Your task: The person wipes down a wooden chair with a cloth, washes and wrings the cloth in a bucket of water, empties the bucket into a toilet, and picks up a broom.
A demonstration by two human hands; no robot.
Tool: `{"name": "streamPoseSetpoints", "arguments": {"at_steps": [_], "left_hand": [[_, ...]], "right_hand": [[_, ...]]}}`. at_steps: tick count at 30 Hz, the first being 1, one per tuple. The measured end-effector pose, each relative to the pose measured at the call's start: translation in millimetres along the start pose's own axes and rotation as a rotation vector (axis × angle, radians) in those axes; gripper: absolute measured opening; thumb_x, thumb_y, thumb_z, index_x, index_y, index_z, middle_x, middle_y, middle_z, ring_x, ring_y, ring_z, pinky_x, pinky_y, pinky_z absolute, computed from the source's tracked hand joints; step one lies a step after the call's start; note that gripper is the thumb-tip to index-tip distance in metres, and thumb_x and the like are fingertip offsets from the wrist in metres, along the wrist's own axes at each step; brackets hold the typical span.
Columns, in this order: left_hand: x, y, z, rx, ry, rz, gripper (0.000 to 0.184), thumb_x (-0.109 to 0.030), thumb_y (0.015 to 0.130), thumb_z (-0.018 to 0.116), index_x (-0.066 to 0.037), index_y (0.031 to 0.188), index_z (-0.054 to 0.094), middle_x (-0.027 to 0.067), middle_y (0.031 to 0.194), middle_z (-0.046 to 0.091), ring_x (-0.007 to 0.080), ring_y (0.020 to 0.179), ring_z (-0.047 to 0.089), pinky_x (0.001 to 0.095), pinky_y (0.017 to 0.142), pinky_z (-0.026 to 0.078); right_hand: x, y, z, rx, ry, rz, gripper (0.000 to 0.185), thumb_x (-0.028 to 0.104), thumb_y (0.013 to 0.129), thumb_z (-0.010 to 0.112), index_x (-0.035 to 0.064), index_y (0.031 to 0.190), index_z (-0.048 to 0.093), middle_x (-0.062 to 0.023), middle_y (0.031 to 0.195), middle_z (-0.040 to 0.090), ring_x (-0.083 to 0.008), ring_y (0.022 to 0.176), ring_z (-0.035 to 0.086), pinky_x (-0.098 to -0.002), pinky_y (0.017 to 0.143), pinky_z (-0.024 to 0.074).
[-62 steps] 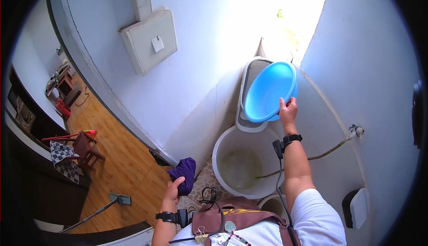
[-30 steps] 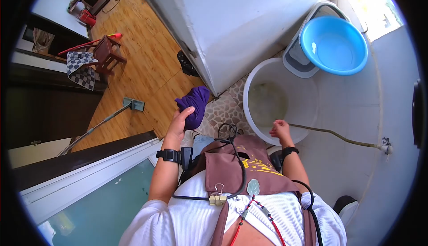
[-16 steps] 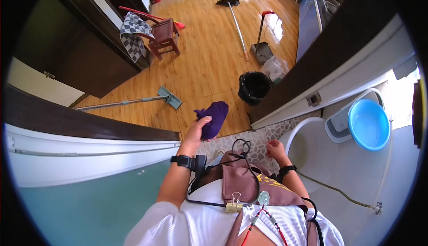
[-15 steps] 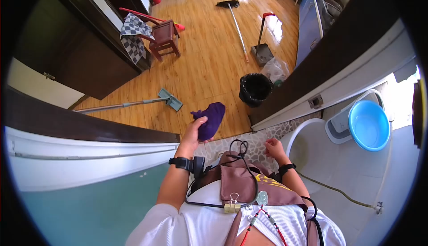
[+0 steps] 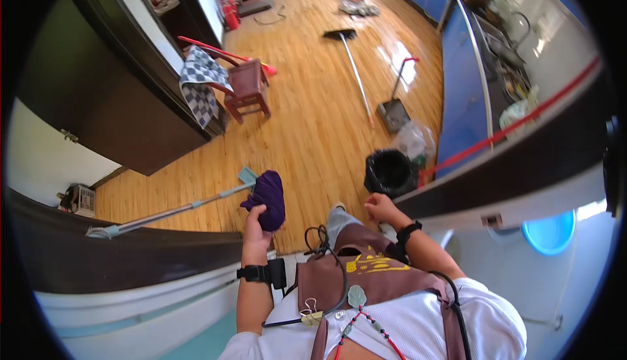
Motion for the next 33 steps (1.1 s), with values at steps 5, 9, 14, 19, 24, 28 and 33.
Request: {"name": "streamPoseSetpoints", "arguments": {"at_steps": [5,9,14,19,24,28,33], "left_hand": [[-44,97,-3,0.035,0.013,0.086,0.043,-0.023,0.072,0.059,-0.004,0.11,0.054,0.0106,0.091,0.064,0.0262,0.077,0.064,0.0383,0.062,0.051],[-99,145,31,0.08,0.04,0.15,0.055,-0.006,0.068,0.054,0.001,0.122,0.048,0.01,0.112,0.059,0.0245,0.104,0.058,0.035,0.092,0.047],[-155,208,81,0.046,0.208,0.308,0.061,0.001,0.065,0.055,-0.001,0.125,0.047,0.0093,0.112,0.059,0.0215,0.102,0.058,0.0341,0.092,0.046],[-181,289,140,0.13,0.376,0.29,0.066,0.008,0.061,0.066,-0.004,0.123,0.048,0.0073,0.108,0.06,0.0199,0.096,0.059,0.0338,0.087,0.048],[-196,389,194,0.252,0.975,0.545,0.067,0.004,0.059,0.067,-0.005,0.122,0.049,0.007,0.113,0.056,0.0204,0.104,0.055,0.0322,0.092,0.043],[-244,470,215,0.569,0.636,0.191,0.062,0.006,0.062,0.063,-0.006,0.121,0.052,0.0044,0.111,0.058,0.0158,0.103,0.054,0.0299,0.094,0.041],[-307,549,216,0.343,0.195,-0.011,0.038,-0.003,0.077,0.063,-0.009,0.114,0.056,0.0016,0.103,0.061,0.0162,0.095,0.058,0.0352,0.087,0.046]], "right_hand": [[39,106,3,0.118,0.021,0.068,0.02,0.015,0.085,0.056,-0.0013,0.096,0.055,-0.0079,0.064,0.06,-0.0171,0.053,0.062,-0.0292,0.047,0.052],[84,200,-2,0.099,-0.036,0.121,0.024,0.018,0.084,0.058,-0.0011,0.098,0.058,-0.0076,0.067,0.059,-0.0189,0.056,0.064,-0.0291,0.046,0.0524],[199,271,-2,0.25,0.033,0.007,0.036,0.025,0.087,0.057,-0.0025,0.11,0.052,-0.0078,0.07,0.059,-0.0169,0.059,0.062,-0.0288,0.051,0.0525],[302,314,22,0.483,0.224,-0.135,0.056,0.037,0.087,0.059,-0.0011,0.124,0.044,-0.0132,0.093,0.061,-0.0187,0.083,0.063,-0.0298,0.064,0.0534],[338,399,44,0.545,0.668,-0.152,0.052,0.033,0.087,0.06,0.0026,0.126,0.045,-0.0065,0.112,0.059,-0.0168,0.096,0.06,-0.0316,0.08,0.0516],[385,456,30,0.351,0.866,-0.24,0.042,0.026,0.091,0.055,0.0027,0.125,0.047,-0.0093,0.116,0.057,-0.0199,0.103,0.059,-0.0345,0.087,0.0492],[423,544,4,0.226,0.898,-0.147,0.039,0.024,0.091,0.056,0.0023,0.122,0.049,-0.0109,0.112,0.058,-0.0232,0.103,0.059,-0.0353,0.085,0.0505]]}}
Point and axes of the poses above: each hand's wrist, its own y-axis towards the middle knuckle, its own z-axis out of the palm, x = y × z, the point moved 4 cm from there along y, towards the middle knuckle
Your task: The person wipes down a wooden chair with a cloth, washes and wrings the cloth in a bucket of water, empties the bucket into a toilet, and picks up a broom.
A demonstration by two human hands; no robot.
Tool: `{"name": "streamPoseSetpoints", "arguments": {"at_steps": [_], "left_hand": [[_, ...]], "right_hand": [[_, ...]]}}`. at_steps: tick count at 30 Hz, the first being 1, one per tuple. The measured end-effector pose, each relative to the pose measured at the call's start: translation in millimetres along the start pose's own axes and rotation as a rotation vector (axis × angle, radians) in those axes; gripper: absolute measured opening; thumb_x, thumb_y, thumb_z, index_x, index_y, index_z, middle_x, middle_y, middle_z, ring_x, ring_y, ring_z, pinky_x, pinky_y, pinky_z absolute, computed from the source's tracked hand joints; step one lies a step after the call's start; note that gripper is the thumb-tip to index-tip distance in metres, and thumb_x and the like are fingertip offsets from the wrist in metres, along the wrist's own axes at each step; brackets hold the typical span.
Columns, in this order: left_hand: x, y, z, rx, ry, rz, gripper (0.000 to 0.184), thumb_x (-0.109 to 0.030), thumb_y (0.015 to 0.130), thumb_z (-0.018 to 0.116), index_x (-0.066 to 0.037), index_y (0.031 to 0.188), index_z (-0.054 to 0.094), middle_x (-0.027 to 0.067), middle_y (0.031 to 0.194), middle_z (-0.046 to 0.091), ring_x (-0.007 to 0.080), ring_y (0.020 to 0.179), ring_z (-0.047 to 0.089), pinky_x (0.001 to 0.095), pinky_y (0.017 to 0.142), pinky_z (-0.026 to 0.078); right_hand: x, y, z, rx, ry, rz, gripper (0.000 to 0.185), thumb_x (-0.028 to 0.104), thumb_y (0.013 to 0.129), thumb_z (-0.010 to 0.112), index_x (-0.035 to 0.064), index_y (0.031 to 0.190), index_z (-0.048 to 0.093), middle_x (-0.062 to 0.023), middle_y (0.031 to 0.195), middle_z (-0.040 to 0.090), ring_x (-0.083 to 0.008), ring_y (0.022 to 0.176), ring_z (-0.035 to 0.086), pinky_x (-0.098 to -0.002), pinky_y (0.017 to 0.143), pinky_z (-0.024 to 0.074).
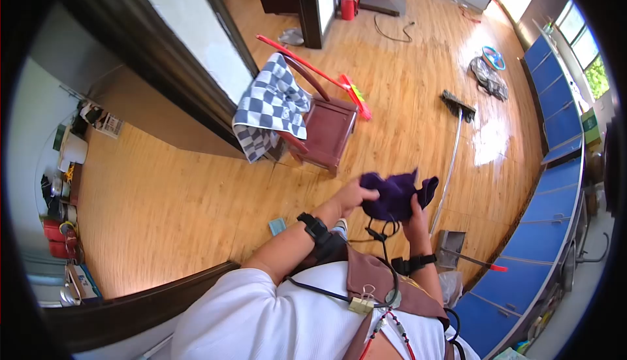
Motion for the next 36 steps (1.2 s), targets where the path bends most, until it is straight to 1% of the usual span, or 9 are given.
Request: {"name": "streamPoseSetpoints", "arguments": {"at_steps": [2,7,11,14,17,21,24,28,36], "left_hand": [[-15,25,-32,-0.298,-0.004,-0.082,0.026,-0.008,0.085,0.057,-0.009,0.111,0.057,0.0035,0.1,0.062,0.0184,0.09,0.06,0.0415,0.081,0.049],[-18,65,-93,-0.362,-0.249,-0.089,0.026,-0.004,0.088,0.05,-0.006,0.114,0.052,0.0077,0.103,0.06,0.0198,0.09,0.062,0.0379,0.077,0.054],[-27,96,-122,-0.401,-0.259,0.026,0.028,-0.002,0.085,0.052,-0.004,0.113,0.054,0.0064,0.102,0.06,0.017,0.089,0.061,0.0305,0.079,0.051],[-54,127,-110,-0.264,0.307,0.197,0.037,0.003,0.076,0.056,-0.001,0.113,0.056,0.0039,0.101,0.059,0.013,0.094,0.054,0.0265,0.085,0.043],[-47,183,-133,-0.172,0.212,0.072,0.046,0.004,0.077,0.053,0.001,0.122,0.047,0.0074,0.117,0.052,0.0185,0.113,0.049,0.0311,0.098,0.037],[-38,217,-190,-0.128,-0.26,0.123,0.06,0.001,0.079,0.054,-0.001,0.136,0.033,0.0119,0.125,0.048,0.0201,0.12,0.044,0.0353,0.101,0.035],[-89,175,-260,-0.812,0.783,0.184,0.049,-0.004,0.085,0.056,0.0,0.131,0.041,0.0154,0.131,0.046,0.0222,0.118,0.048,0.0355,0.099,0.039],[-147,87,-337,-1.536,1.026,0.289,0.045,-0.009,0.085,0.059,0.003,0.126,0.044,0.017,0.128,0.048,0.027,0.115,0.048,0.0358,0.098,0.037],[-165,78,-416,-1.423,1.714,-0.044,0.064,-0.035,0.073,0.074,0.001,0.12,0.049,0.0189,0.111,0.055,0.0352,0.102,0.053,0.0414,0.088,0.042]], "right_hand": [[25,29,-1,-0.1,-0.115,-0.029,0.037,0.022,0.09,0.057,0.002,0.121,0.05,-0.0102,0.109,0.06,-0.0228,0.101,0.06,-0.0343,0.083,0.051],[54,115,31,-0.142,-0.372,-0.179,0.031,0.016,0.088,0.06,-0.001,0.114,0.056,-0.0064,0.1,0.064,-0.0163,0.093,0.062,-0.0277,0.082,0.0489],[34,201,59,0.046,-0.458,0.183,0.042,0.027,0.088,0.059,0.0002,0.12,0.051,-0.0052,0.106,0.061,-0.0145,0.095,0.058,-0.0282,0.084,0.0446],[-34,272,60,0.234,-0.468,0.426,0.061,0.036,0.084,0.063,0.0003,0.128,0.042,-0.0063,0.116,0.055,-0.0159,0.104,0.052,-0.0311,0.088,0.0426],[-75,326,90,0.285,-0.353,0.733,0.067,0.027,0.074,0.074,0.0007,0.127,0.041,-0.0097,0.112,0.056,-0.0167,0.097,0.056,-0.0316,0.085,0.046],[-116,422,87,0.331,-0.759,0.62,0.063,0.014,0.066,0.074,-0.0046,0.119,0.045,-0.012,0.102,0.059,-0.0165,0.084,0.059,-0.0311,0.073,0.0502],[-144,506,78,0.416,-1.0,0.141,0.067,0.018,0.063,0.071,-0.009,0.119,0.044,-0.016,0.089,0.063,-0.0254,0.082,0.061,-0.035,0.075,0.0492],[-165,586,104,0.31,-1.599,-0.338,0.075,0.028,0.069,0.067,-0.0042,0.13,0.037,-0.0267,0.104,0.057,-0.041,0.096,0.057,-0.0437,0.08,0.048],[-282,589,95,-0.077,-1.913,-0.085,0.07,0.03,0.069,0.069,0.0094,0.13,0.042,-0.0171,0.114,0.046,-0.036,0.108,0.047,-0.0445,0.08,0.0499]]}}
Point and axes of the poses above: each hand's wrist, its own y-axis towards the middle knuckle, its own z-axis out of the palm, x = y × z, the point moved 4 cm from there along y, towards the middle knuckle
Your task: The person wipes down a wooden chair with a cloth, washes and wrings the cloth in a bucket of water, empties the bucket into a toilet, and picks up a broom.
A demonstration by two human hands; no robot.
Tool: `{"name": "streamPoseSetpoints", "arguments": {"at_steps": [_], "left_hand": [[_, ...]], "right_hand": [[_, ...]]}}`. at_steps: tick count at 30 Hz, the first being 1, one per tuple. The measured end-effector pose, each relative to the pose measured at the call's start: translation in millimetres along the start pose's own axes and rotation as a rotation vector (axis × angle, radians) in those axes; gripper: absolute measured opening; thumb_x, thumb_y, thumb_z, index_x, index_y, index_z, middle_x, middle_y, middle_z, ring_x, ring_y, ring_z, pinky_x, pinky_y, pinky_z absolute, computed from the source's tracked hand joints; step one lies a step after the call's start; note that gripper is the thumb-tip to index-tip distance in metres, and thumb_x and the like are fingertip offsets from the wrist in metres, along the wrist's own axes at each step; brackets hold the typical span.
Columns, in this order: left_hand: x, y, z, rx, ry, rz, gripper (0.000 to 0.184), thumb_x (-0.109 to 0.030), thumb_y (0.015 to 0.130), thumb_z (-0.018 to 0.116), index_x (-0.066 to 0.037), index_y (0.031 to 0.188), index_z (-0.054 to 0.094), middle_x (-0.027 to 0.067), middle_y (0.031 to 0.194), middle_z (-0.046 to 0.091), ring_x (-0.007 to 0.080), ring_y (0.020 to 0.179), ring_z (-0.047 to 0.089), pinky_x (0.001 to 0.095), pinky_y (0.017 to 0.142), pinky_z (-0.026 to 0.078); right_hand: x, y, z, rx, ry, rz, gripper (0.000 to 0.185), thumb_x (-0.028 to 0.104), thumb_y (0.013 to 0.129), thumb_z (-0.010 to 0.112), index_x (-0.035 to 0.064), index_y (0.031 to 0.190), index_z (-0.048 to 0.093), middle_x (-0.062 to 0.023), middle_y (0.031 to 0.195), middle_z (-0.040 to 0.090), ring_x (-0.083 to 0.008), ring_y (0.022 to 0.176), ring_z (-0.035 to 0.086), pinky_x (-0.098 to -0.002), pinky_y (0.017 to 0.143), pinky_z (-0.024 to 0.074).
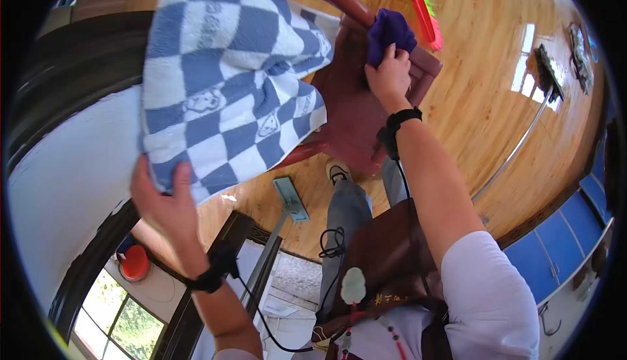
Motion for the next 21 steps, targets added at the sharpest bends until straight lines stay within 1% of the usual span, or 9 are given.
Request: {"name": "streamPoseSetpoints", "arguments": {"at_steps": [3,4,6,9,10,14,16,19,21], "left_hand": [[-9,10,10,-0.122,0.288,0.265,0.041,-0.034,0.085,0.061,0.001,0.106,0.056,0.0195,0.094,0.059,0.0379,0.085,0.056,0.0431,0.072,0.045],[-2,14,12,-0.13,0.278,0.27,0.041,-0.034,0.085,0.061,0.001,0.106,0.056,0.0195,0.094,0.059,0.0379,0.085,0.056,0.0431,0.072,0.045],[12,22,12,-0.11,0.238,0.167,0.029,-0.029,0.092,0.052,-0.002,0.084,0.058,0.0199,0.078,0.06,0.0393,0.071,0.057,0.0456,0.059,0.044],[9,33,8,-0.144,0.275,0.144,0.036,-0.032,0.094,0.047,-0.004,0.074,0.054,0.0188,0.066,0.058,0.0399,0.06,0.055,0.0477,0.05,0.04],[9,35,7,-0.128,0.295,0.098,0.039,-0.036,0.095,0.042,-0.005,0.076,0.056,0.0188,0.067,0.059,0.0402,0.061,0.056,0.0478,0.051,0.041],[1,38,8,-0.183,0.274,0.089,0.035,-0.032,0.093,0.047,-0.005,0.071,0.052,0.0186,0.062,0.056,0.0395,0.056,0.054,0.0466,0.048,0.039],[1,38,9,-0.18,0.281,0.087,0.035,-0.033,0.093,0.047,-0.006,0.071,0.053,0.0173,0.061,0.057,0.0385,0.055,0.055,0.0467,0.047,0.04],[1,38,12,-0.2,0.368,0.057,0.034,-0.034,0.091,0.049,-0.008,0.07,0.054,0.0152,0.059,0.057,0.0362,0.052,0.055,0.0459,0.046,0.04],[4,39,13,-0.185,0.396,0.012,0.036,-0.037,0.092,0.047,-0.008,0.073,0.057,0.0165,0.06,0.058,0.0384,0.054,0.056,0.0478,0.047,0.041]], "right_hand": [[11,-43,12,0.115,-0.062,-0.158,0.06,0.024,0.068,0.07,0.0142,0.123,0.049,-0.0172,0.106,0.046,-0.0365,0.101,0.049,-0.0436,0.075,0.0514],[22,-62,20,0.128,-0.068,-0.248,0.063,0.023,0.066,0.071,0.0175,0.124,0.048,-0.0177,0.106,0.047,-0.038,0.099,0.05,-0.043,0.075,0.0519],[40,-93,36,0.238,-0.016,-0.254,0.067,0.024,0.066,0.071,0.0192,0.128,0.046,-0.0191,0.109,0.053,-0.0392,0.103,0.05,-0.0422,0.078,0.0512],[53,-107,48,0.301,0.08,-0.254,0.069,0.025,0.066,0.07,0.0189,0.129,0.045,-0.0214,0.115,0.052,-0.0394,0.104,0.051,-0.0425,0.08,0.0498],[52,-110,50,0.336,0.115,-0.276,0.069,0.025,0.065,0.069,0.0182,0.129,0.045,-0.0234,0.12,0.049,-0.0398,0.104,0.052,-0.0431,0.082,0.0487],[43,-108,53,0.458,-0.06,-0.458,0.061,0.023,0.07,0.065,0.0192,0.128,0.046,-0.0218,0.118,0.05,-0.0352,0.103,0.055,-0.0396,0.079,0.0493],[40,-115,58,0.408,-0.284,-0.574,0.053,0.016,0.081,0.054,0.0228,0.132,0.043,-0.0141,0.113,0.054,-0.0307,0.1,0.054,-0.0371,0.073,0.0504],[38,-143,53,0.47,-0.483,-0.8,0.052,0.015,0.085,0.048,0.0244,0.135,0.04,-0.01,0.109,0.052,-0.0264,0.096,0.054,-0.0335,0.07,0.0496],[43,-146,43,0.436,-0.479,-0.786,0.055,0.017,0.085,0.049,0.0267,0.138,0.037,-0.0081,0.104,0.051,-0.0243,0.093,0.052,-0.0323,0.07,0.0491]]}}
Point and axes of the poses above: each hand's wrist, its own y-axis towards the middle knuckle, its own z-axis out of the palm, x = y × z, the point moved 4 cm from there along y, towards the middle knuckle
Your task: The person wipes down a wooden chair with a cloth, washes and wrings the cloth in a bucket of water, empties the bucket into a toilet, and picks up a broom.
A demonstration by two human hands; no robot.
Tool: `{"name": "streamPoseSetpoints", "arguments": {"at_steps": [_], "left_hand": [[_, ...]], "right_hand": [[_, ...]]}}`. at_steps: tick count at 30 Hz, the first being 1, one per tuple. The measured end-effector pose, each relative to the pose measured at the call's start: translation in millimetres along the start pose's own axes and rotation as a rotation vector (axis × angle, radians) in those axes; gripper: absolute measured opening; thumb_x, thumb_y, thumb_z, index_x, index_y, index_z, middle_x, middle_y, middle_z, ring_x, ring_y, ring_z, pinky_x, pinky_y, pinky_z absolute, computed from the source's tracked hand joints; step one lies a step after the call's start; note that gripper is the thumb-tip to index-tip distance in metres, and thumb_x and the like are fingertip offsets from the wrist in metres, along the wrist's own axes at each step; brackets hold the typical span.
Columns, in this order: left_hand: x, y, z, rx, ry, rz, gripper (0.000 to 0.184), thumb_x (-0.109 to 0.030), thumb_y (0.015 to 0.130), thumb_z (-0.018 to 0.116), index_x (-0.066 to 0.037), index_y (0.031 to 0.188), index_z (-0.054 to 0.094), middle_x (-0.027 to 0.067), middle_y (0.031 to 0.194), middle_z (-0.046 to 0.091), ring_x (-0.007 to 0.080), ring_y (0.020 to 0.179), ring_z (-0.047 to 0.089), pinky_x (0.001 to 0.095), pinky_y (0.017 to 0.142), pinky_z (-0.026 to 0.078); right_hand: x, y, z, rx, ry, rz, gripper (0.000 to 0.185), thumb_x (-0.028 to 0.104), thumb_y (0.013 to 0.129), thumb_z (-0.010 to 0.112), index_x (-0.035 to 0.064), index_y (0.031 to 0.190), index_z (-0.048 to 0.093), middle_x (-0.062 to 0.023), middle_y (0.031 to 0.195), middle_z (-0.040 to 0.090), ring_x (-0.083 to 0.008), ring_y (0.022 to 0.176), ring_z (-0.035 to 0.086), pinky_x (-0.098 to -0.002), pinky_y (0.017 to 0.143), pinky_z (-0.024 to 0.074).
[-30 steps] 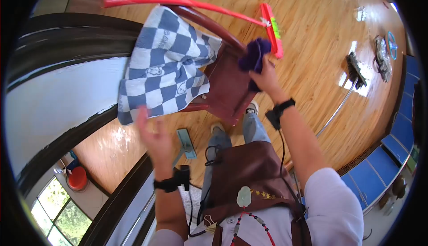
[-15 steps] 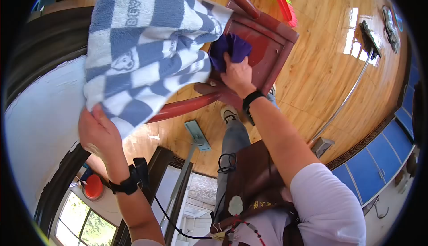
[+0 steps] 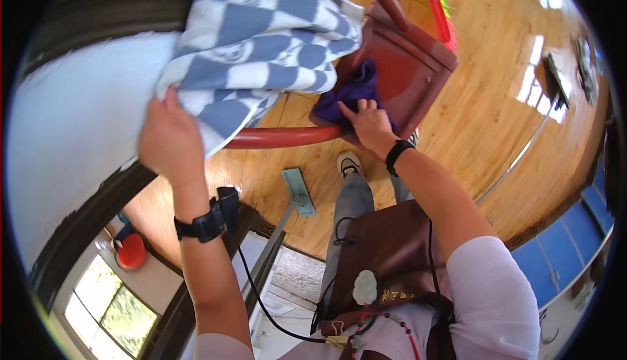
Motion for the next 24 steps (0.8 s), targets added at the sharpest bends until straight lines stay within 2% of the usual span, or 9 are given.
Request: {"name": "streamPoseSetpoints", "arguments": {"at_steps": [4,8,10,12,14,16,18,20,24], "left_hand": [[1,-3,-1,-0.073,-0.093,0.062,0.032,-0.035,0.089,0.052,-0.011,0.069,0.055,0.0128,0.056,0.055,0.0338,0.05,0.055,0.0443,0.045,0.041],[0,0,-7,-0.172,-0.21,0.071,0.031,-0.034,0.087,0.056,-0.012,0.065,0.052,0.0087,0.053,0.053,0.0298,0.047,0.054,0.0407,0.043,0.041],[1,0,-10,-0.152,-0.162,0.051,0.028,-0.03,0.082,0.062,-0.012,0.065,0.049,0.0046,0.057,0.053,0.0234,0.051,0.056,0.0354,0.045,0.044],[1,-2,-8,-0.207,-0.217,0.097,0.027,-0.029,0.081,0.063,-0.012,0.066,0.048,0.0043,0.057,0.053,0.0234,0.052,0.056,0.0349,0.045,0.044],[-1,-4,-9,-0.177,-0.208,0.091,0.027,-0.029,0.081,0.063,-0.012,0.066,0.048,0.0041,0.057,0.053,0.0231,0.053,0.057,0.0339,0.046,0.045],[0,-3,-6,-0.236,-0.24,0.078,0.027,-0.029,0.08,0.064,-0.012,0.066,0.049,0.0041,0.058,0.054,0.023,0.053,0.057,0.0331,0.046,0.045],[0,-3,-8,-0.236,-0.244,0.086,0.027,-0.029,0.08,0.064,-0.012,0.066,0.049,0.0043,0.058,0.054,0.0232,0.053,0.057,0.033,0.046,0.045],[-2,-4,-7,-0.252,-0.209,0.1,0.028,-0.03,0.081,0.063,-0.012,0.066,0.049,0.0046,0.058,0.053,0.0243,0.052,0.056,0.0337,0.045,0.044],[-2,-7,-3,-0.227,-0.171,0.143,0.028,-0.031,0.081,0.063,-0.012,0.066,0.049,0.0048,0.057,0.052,0.0253,0.051,0.055,0.0346,0.045,0.043]], "right_hand": [[-21,-6,-6,0.162,-0.046,-0.006,0.055,0.023,0.084,0.052,0.0323,0.137,0.038,-0.0086,0.109,0.051,-0.0252,0.097,0.053,-0.0344,0.073,0.0496],[-62,-48,-15,0.421,-0.196,-0.07,0.051,0.023,0.076,0.062,0.0335,0.125,0.053,-0.01,0.109,0.055,-0.0258,0.101,0.055,-0.0365,0.08,0.0489],[-91,-68,-23,0.453,-0.132,-0.096,0.049,0.023,0.071,0.065,0.0317,0.118,0.059,-0.0106,0.108,0.058,-0.0262,0.102,0.056,-0.0372,0.082,0.0486],[-100,-65,-43,0.398,-0.061,0.006,0.045,0.026,0.069,0.066,0.0301,0.114,0.062,-0.011,0.103,0.061,-0.0262,0.098,0.058,-0.0385,0.08,0.0487],[-82,-52,-84,0.092,0.255,0.075,0.048,0.029,0.068,0.066,0.028,0.116,0.06,-0.0108,0.093,0.062,-0.0265,0.093,0.06,-0.0414,0.078,0.0481],[-50,-23,-98,-0.059,0.218,-0.001,0.051,0.032,0.068,0.067,0.0258,0.118,0.058,-0.011,0.085,0.062,-0.0258,0.089,0.061,-0.0418,0.077,0.0472],[-8,14,-91,-0.122,0.14,-0.161,0.054,0.034,0.069,0.066,0.0256,0.121,0.055,-0.0093,0.088,0.061,-0.026,0.092,0.06,-0.0409,0.076,0.0468],[29,43,-40,-0.042,0.044,-0.252,0.055,0.031,0.069,0.066,0.0273,0.123,0.053,-0.009,0.096,0.059,-0.0274,0.095,0.058,-0.0395,0.075,0.0463],[26,47,-26,0.08,0.096,-0.274,0.062,0.024,0.072,0.064,0.0288,0.131,0.045,-0.0139,0.106,0.055,-0.0312,0.096,0.056,-0.0396,0.073,0.0482]]}}
Point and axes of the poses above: each hand's wrist, its own y-axis towards the middle knuckle, its own z-axis out of the palm, x = y × z, the point moved 4 cm from there along y, towards the middle knuckle
